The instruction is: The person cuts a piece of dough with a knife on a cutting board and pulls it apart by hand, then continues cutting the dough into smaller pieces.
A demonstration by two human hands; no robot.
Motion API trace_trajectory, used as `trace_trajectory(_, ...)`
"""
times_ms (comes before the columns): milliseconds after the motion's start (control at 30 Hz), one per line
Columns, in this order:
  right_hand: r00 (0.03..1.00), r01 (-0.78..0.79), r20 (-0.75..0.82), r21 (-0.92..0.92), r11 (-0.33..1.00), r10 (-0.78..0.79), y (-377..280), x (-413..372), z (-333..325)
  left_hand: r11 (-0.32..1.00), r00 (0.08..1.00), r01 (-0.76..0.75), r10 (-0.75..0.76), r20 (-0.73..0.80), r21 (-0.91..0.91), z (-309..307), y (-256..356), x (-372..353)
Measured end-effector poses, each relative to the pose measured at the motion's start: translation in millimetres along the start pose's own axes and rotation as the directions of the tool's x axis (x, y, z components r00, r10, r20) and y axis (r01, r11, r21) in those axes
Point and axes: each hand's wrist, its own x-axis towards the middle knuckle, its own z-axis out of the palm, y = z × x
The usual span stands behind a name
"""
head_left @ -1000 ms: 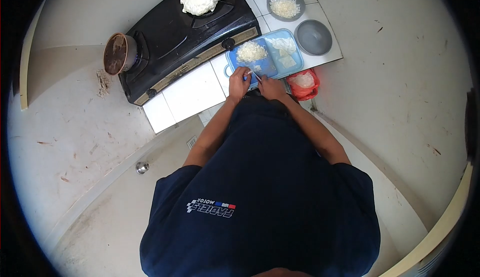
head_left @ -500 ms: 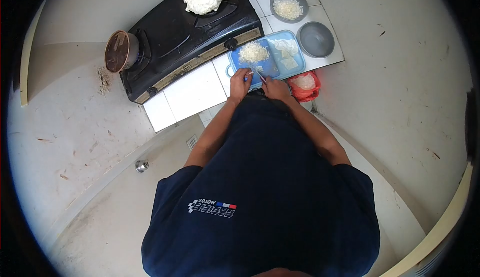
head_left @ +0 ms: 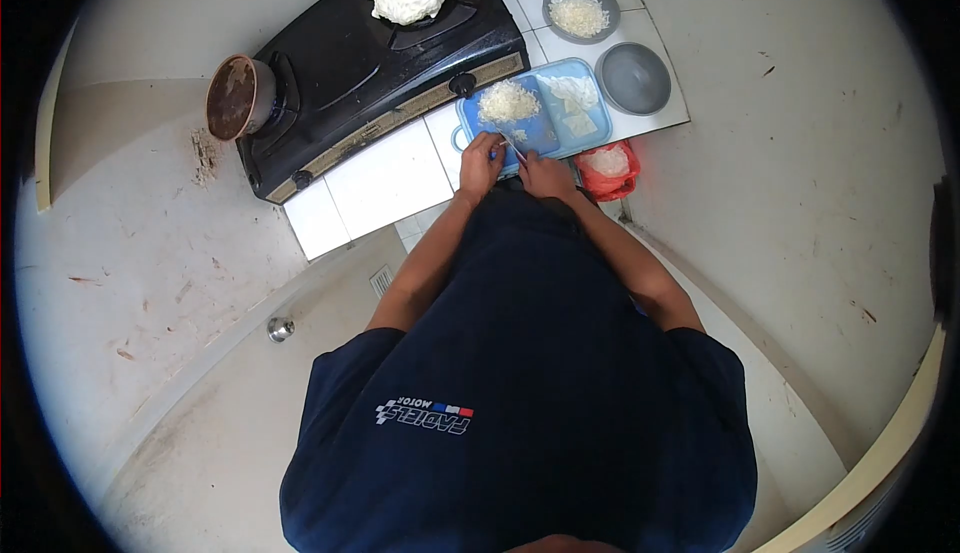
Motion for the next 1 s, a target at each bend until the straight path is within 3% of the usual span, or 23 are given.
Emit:
trace_trajectory(433, 0.995, -0.010, 0.096, -0.124, 0.992, 0.022, 20.7, -3.5, 5.8, 1.000, 0.998, 0.006, -0.007, -0.057, -0.017, 4.5, 0.7, -4.1)
trace_trajectory(500, 0.997, 0.011, -0.072, -0.093, 0.996, -0.018, 18.7, 1.2, 7.0, 0.999, 0.997, 0.014, -0.016, -0.075, -0.035, 5.6, 0.6, -4.0)
trace_trajectory(600, 1.000, 0.017, 0.025, -0.086, 0.996, -0.015, 18.1, 3.4, 5.2, 0.999, 0.998, 0.008, -0.011, -0.058, -0.048, 4.0, 0.7, -3.5)
trace_trajectory(833, 0.999, 0.050, -0.020, -0.027, 0.998, -0.051, 21.0, -5.2, 14.4, 0.998, 0.998, 0.033, -0.036, -0.058, -0.059, 2.9, 1.6, -2.1)
trace_trajectory(1000, 0.995, 0.077, -0.054, -0.087, 0.993, -0.082, 16.3, -0.2, 16.8, 0.999, 0.998, 0.017, -0.019, -0.052, -0.032, 3.8, -0.6, -1.8)
